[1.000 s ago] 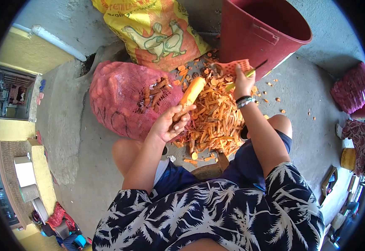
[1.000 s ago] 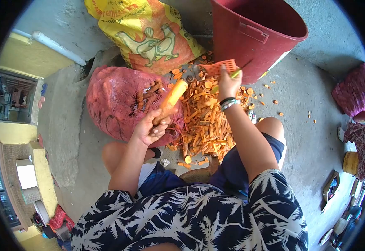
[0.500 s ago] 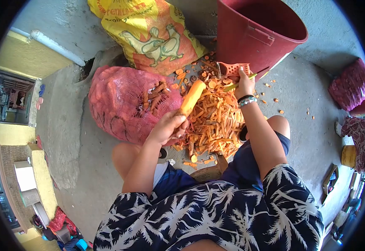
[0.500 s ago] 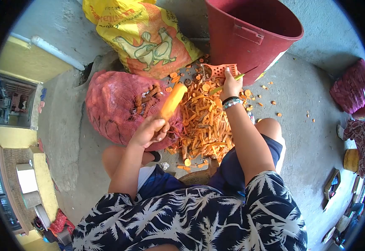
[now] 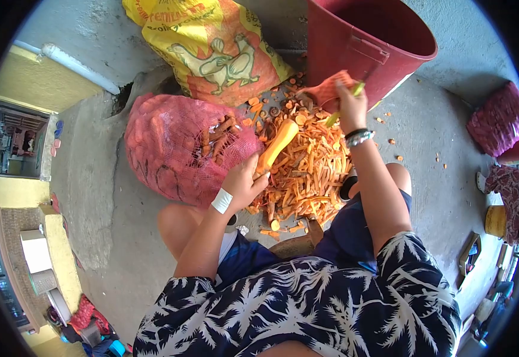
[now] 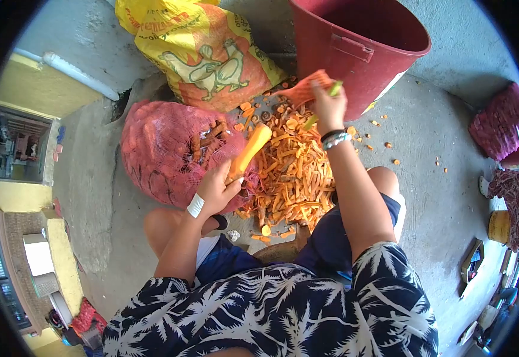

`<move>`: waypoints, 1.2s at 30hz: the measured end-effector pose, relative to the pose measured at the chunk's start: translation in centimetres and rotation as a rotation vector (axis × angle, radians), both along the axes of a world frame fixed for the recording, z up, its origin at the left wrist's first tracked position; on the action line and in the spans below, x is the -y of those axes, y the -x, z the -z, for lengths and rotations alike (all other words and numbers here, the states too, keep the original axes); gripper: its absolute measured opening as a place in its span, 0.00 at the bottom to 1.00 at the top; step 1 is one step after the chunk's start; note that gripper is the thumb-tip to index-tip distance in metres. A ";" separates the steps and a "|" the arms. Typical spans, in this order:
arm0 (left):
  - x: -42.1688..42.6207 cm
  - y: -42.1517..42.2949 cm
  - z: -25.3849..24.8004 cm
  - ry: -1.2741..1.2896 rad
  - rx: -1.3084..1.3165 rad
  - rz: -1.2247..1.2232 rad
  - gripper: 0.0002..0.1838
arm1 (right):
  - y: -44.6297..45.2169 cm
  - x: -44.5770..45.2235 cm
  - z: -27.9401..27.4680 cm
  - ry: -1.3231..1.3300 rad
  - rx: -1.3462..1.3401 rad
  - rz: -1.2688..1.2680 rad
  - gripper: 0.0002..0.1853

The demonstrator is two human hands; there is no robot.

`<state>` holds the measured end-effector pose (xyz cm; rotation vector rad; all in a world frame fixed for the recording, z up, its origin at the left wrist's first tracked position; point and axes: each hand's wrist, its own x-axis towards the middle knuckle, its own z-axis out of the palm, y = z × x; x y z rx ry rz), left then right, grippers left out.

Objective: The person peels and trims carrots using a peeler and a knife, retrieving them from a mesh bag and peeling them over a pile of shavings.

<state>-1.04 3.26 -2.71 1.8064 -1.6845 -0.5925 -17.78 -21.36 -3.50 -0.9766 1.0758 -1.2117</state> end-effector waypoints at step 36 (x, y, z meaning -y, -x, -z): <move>4.6 0.6 1.5 0.162 -1.622 -0.324 0.19 | -2.0 -10.0 0.2 -0.597 0.621 -0.841 0.08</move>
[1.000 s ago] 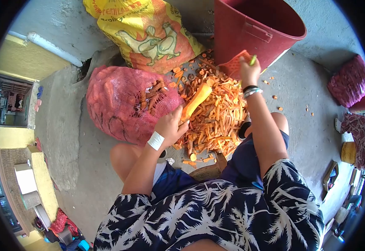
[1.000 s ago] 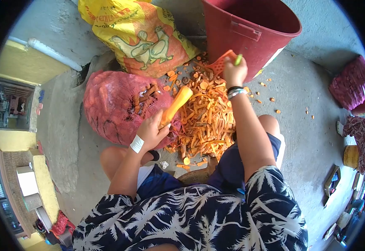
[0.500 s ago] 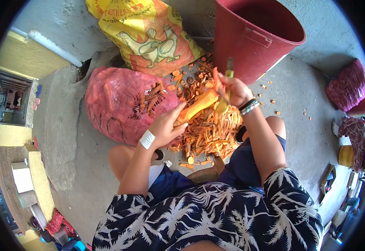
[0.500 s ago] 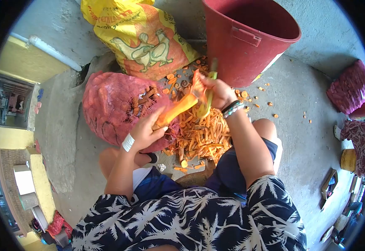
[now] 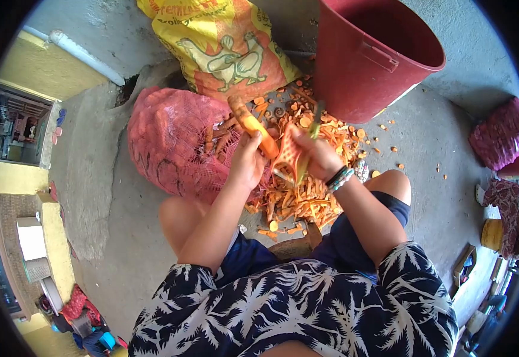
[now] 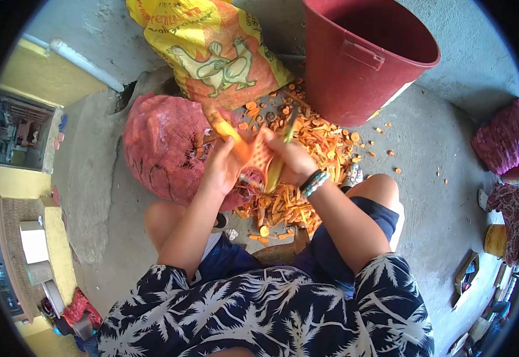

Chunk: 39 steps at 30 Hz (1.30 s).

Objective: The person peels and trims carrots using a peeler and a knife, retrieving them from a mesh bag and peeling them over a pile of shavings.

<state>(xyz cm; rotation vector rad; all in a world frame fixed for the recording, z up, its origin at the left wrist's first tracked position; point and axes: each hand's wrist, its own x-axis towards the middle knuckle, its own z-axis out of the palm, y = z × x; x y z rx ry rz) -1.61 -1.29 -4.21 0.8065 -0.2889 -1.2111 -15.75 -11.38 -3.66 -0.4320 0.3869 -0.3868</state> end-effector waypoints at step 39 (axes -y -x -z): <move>-4.2 1.6 -3.3 -0.391 1.971 0.167 0.22 | 0.7 9.9 4.3 0.744 -0.874 0.799 0.15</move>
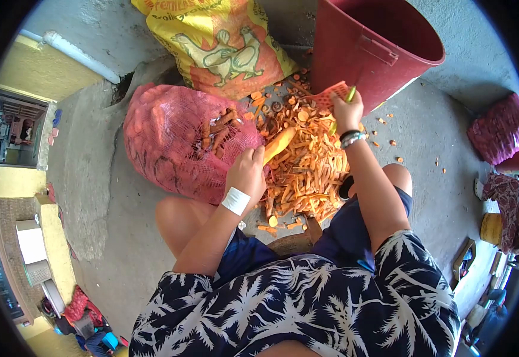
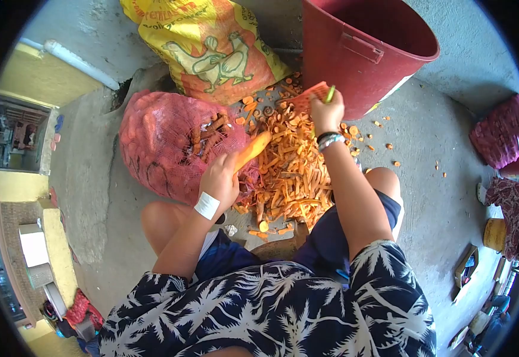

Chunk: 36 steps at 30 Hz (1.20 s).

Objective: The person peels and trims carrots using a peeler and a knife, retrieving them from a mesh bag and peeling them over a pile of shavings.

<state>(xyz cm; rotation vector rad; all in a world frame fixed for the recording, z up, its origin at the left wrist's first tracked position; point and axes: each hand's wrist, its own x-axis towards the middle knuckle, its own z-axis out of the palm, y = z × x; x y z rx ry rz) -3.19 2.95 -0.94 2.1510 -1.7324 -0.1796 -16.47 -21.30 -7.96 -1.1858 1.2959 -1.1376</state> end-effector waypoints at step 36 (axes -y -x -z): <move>0.1 -2.6 0.4 -0.312 -1.981 -0.130 0.17 | -0.5 -3.2 -2.8 -0.007 -0.112 0.061 0.14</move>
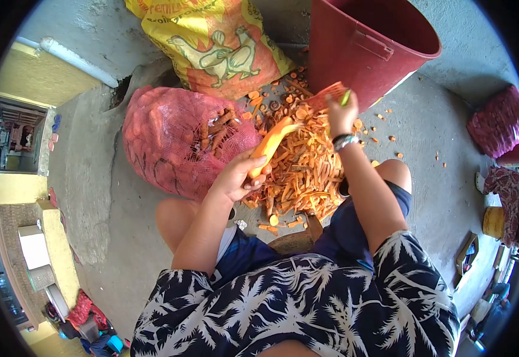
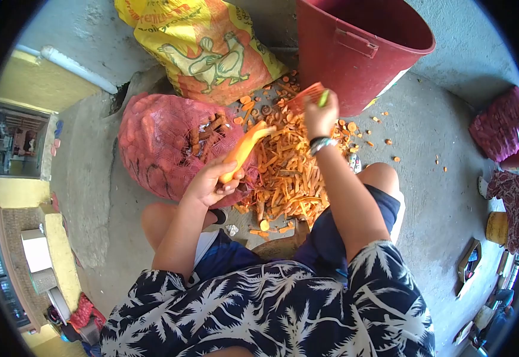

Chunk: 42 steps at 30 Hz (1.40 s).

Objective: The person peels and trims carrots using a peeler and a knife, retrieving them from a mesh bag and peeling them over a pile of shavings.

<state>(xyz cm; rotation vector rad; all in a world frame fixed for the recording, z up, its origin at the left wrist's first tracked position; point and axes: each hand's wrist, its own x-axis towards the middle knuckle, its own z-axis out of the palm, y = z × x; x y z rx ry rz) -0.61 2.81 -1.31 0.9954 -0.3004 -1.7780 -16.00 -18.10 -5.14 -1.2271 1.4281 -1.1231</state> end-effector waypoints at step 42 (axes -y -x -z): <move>0.7 0.9 3.1 0.007 0.239 -0.114 0.25 | -0.4 -2.9 -2.1 -0.073 0.327 -0.335 0.13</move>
